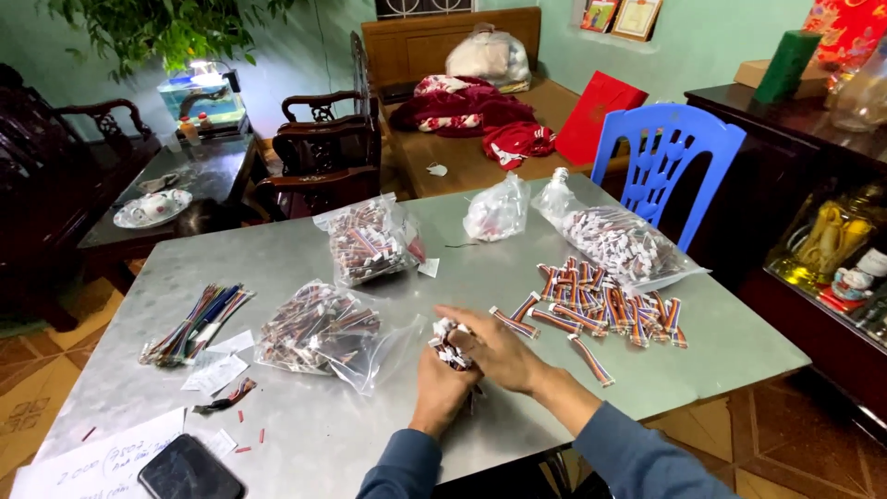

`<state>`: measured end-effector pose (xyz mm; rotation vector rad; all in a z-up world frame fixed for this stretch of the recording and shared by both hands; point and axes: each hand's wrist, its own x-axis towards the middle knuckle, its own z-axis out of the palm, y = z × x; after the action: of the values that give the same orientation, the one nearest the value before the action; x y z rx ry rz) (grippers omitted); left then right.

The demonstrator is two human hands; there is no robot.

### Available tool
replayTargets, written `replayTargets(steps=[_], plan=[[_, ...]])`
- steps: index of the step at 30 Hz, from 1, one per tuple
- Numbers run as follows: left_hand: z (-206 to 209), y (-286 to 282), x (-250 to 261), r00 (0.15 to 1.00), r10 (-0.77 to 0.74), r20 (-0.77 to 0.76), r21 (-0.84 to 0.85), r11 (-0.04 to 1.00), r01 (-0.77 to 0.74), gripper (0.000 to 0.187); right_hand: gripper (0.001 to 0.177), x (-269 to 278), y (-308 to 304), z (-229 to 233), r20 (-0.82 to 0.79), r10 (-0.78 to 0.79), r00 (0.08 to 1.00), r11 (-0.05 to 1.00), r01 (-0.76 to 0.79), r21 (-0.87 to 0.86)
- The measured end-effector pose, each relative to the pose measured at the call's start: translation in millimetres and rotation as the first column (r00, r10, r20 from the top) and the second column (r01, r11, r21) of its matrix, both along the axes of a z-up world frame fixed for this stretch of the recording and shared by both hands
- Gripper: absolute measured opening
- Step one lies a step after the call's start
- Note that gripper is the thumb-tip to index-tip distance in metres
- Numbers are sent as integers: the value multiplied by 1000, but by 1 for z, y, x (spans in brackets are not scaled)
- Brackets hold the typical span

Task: Counting and packaging small bundles of colorful wires into plastic bags on a table.

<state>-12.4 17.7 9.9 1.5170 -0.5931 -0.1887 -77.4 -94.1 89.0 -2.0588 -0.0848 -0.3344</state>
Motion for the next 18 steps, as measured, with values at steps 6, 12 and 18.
replayTargets(steps=[6,12,18], plan=[[13,4,-9,998,36,59,68,997,-40,19,96,2,5,-6,281,152,947,918,-30,-396],[20,13,-10,996,51,67,110,992,-58,16,91,5,1,-5,381,257,888,764,54,-643],[25,15,-18,996,37,77,157,986,-48,14,128,5,-2,-52,348,-103,932,967,176,-187]])
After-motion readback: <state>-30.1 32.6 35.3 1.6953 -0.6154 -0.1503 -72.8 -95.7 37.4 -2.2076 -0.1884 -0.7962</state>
